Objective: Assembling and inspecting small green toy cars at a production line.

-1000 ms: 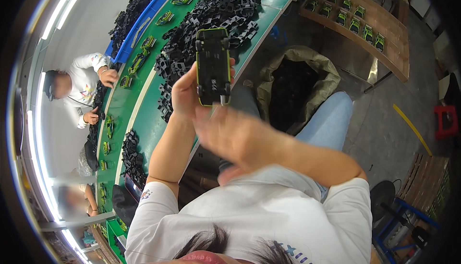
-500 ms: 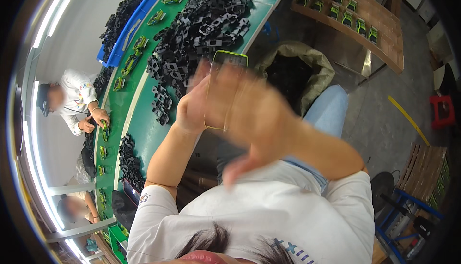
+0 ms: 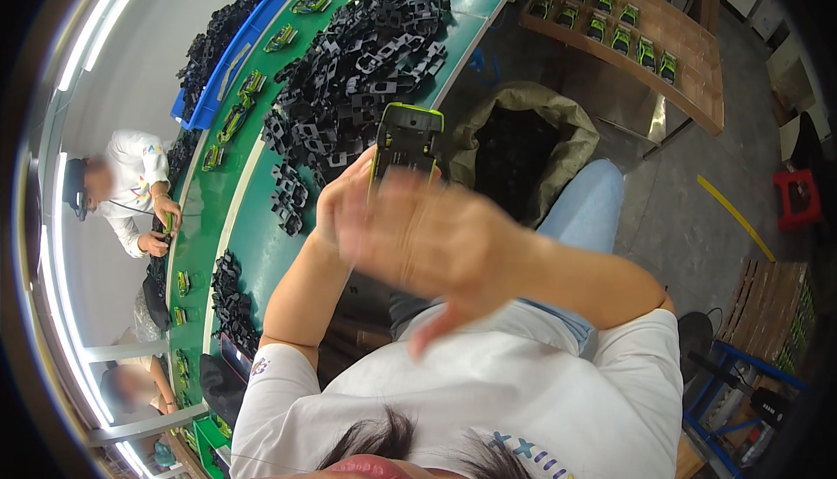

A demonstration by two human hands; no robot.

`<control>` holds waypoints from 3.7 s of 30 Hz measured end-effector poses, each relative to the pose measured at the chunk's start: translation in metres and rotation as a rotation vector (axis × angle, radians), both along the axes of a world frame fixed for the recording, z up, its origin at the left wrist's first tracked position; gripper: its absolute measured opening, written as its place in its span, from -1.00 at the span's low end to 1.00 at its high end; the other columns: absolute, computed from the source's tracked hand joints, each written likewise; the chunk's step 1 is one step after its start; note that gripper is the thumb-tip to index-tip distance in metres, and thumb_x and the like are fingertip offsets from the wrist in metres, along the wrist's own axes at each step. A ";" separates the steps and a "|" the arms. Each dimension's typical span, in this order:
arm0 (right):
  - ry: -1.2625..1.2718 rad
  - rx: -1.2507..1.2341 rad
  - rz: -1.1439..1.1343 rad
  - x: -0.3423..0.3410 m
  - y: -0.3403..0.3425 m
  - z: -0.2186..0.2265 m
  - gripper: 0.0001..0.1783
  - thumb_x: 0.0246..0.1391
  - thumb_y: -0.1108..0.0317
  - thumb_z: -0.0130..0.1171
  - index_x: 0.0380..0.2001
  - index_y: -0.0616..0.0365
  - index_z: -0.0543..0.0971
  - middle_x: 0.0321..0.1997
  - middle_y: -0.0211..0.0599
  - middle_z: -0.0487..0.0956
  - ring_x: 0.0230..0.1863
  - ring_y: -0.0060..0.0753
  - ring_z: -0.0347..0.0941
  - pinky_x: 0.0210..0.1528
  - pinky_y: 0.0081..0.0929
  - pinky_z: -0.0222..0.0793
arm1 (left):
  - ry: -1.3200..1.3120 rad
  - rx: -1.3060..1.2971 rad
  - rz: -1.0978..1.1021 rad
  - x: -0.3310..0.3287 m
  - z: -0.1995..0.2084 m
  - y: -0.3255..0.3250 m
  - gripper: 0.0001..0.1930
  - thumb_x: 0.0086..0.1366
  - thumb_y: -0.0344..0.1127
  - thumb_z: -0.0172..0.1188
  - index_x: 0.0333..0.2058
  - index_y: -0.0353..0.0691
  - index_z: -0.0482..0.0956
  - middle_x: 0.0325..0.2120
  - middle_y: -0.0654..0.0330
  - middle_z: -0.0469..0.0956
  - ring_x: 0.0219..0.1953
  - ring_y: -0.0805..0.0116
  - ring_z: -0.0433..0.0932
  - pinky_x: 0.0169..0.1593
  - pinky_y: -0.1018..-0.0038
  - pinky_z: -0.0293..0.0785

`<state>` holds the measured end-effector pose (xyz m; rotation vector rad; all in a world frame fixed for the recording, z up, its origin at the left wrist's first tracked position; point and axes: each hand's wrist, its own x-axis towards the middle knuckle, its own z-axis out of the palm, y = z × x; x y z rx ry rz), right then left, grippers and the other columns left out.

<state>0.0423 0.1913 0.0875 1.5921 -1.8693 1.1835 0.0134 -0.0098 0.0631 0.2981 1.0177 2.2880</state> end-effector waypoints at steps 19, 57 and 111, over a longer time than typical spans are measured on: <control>-1.338 -0.565 -0.353 -0.008 0.055 -0.043 -0.40 0.17 -0.13 0.01 -0.06 0.24 0.43 -0.24 -0.13 0.56 -0.26 -0.39 0.56 -0.29 -0.48 0.53 | 0.808 -0.662 0.250 0.009 -0.008 0.011 -0.17 0.05 -0.33 0.40 0.24 -0.31 0.12 -0.07 0.02 0.49 -0.02 0.31 0.46 0.06 0.40 0.36; -1.160 -0.663 0.015 0.038 0.060 -0.078 -0.37 -0.07 0.51 0.33 0.10 0.35 0.34 -0.01 -0.21 0.50 0.01 -0.50 0.44 0.08 -0.59 0.35 | 1.479 -0.932 0.301 0.011 0.001 0.019 -0.25 -0.37 -0.53 0.41 -0.06 -0.29 0.33 -0.14 0.07 0.46 -0.16 0.09 0.51 -0.14 0.31 0.48; -1.657 -0.782 0.034 0.029 0.056 -0.075 -0.44 0.23 0.18 0.01 0.17 0.31 0.26 -0.10 -0.09 0.56 -0.20 -0.26 0.59 -0.26 -0.51 0.57 | 0.126 -0.493 0.027 0.006 -0.021 0.022 -0.43 0.09 -0.37 0.39 0.03 -0.39 0.33 -0.15 0.16 0.50 -0.09 0.45 0.48 0.00 0.50 0.45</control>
